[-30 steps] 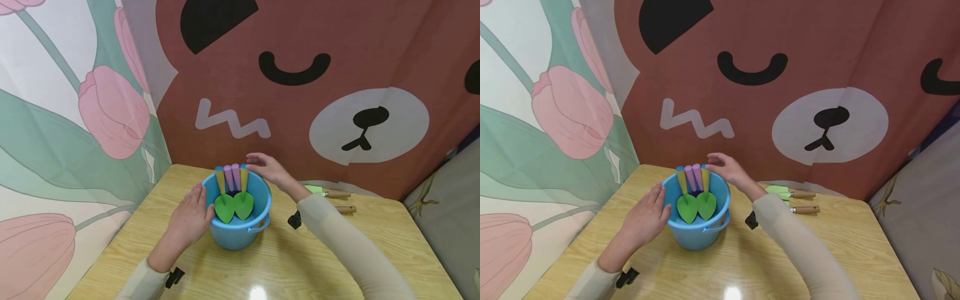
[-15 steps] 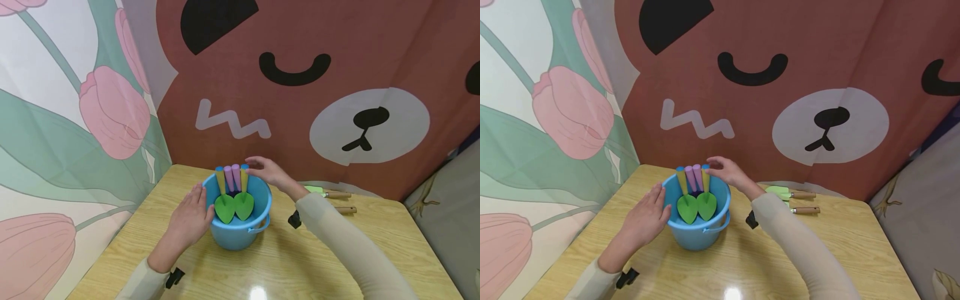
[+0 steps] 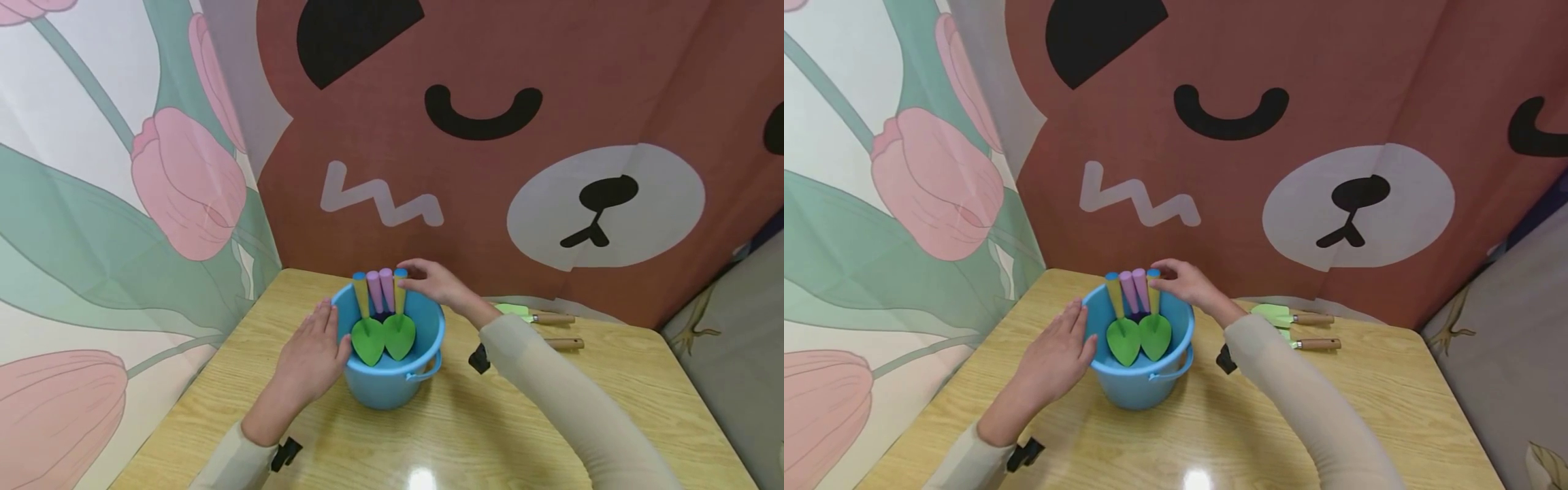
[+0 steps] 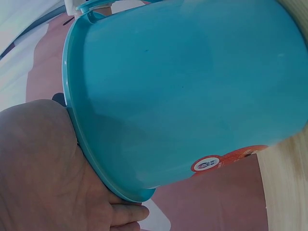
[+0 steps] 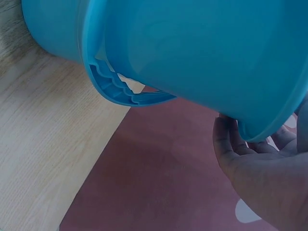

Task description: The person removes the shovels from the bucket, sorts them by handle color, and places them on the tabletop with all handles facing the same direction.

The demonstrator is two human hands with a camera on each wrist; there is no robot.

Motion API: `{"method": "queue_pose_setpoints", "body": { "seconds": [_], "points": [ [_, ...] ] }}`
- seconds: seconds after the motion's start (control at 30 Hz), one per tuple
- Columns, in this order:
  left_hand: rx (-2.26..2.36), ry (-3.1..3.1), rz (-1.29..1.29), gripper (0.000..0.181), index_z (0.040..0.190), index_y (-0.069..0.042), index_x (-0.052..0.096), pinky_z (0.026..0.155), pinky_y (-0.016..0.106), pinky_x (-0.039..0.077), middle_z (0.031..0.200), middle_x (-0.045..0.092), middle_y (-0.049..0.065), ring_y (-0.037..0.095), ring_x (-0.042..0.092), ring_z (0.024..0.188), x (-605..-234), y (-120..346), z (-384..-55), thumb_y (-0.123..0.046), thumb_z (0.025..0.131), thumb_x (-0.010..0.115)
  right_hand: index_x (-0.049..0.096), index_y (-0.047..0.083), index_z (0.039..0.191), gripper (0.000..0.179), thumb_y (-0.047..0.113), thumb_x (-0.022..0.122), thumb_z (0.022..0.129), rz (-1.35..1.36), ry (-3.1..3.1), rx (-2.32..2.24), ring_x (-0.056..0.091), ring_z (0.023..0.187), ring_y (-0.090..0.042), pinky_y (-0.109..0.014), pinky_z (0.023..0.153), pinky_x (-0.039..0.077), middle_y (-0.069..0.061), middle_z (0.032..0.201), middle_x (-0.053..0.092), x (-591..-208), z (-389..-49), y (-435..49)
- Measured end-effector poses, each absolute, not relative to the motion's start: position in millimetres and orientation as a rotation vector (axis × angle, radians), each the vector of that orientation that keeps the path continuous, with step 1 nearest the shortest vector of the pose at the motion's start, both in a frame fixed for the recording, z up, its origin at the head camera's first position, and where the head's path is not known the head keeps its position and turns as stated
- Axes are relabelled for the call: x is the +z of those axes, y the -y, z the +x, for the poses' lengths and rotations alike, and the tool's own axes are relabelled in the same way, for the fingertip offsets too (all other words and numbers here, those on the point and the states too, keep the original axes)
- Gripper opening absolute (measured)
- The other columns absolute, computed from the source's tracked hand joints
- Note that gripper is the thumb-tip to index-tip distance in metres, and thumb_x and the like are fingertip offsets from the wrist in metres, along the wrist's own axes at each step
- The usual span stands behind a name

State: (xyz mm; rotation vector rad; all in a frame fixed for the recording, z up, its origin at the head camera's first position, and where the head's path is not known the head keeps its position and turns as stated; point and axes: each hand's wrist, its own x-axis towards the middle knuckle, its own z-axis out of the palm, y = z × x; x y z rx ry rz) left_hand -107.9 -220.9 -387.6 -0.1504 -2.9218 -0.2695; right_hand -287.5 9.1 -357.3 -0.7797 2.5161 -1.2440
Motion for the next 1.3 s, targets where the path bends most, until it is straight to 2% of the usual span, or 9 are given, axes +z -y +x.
{"method": "queue_pose_setpoints", "body": {
  "seconds": [0.7,1.3],
  "points": [
    [-0.261,2.923,-0.153,0.069,0.153,0.01,0.032,0.123,0.05,0.025,0.163,0.025,0.026,0.038,0.023,0.153,-387.0,221.7,-107.5,-0.041,0.107,0.036,0.062,0.015,0.133,0.044,0.04,0.067,0.098,-0.757,-2.574,-1.185,0.057,0.121,-0.028,-0.046,0.102,0.051,-0.007,0.131,0.063,-357.1,-287.1,-4.4],
    [-0.268,2.913,-0.16,0.067,0.152,0.011,0.034,0.123,0.05,0.026,0.162,0.027,0.027,0.038,0.024,0.152,-386.3,220.4,-106.3,-0.039,0.107,0.037,0.064,0.016,0.13,0.042,0.041,0.068,0.096,-0.786,-2.619,-1.212,0.055,0.123,-0.027,-0.05,0.104,0.049,-0.004,0.131,0.063,-347.1,-276.2,-15.3]
  ]
}}
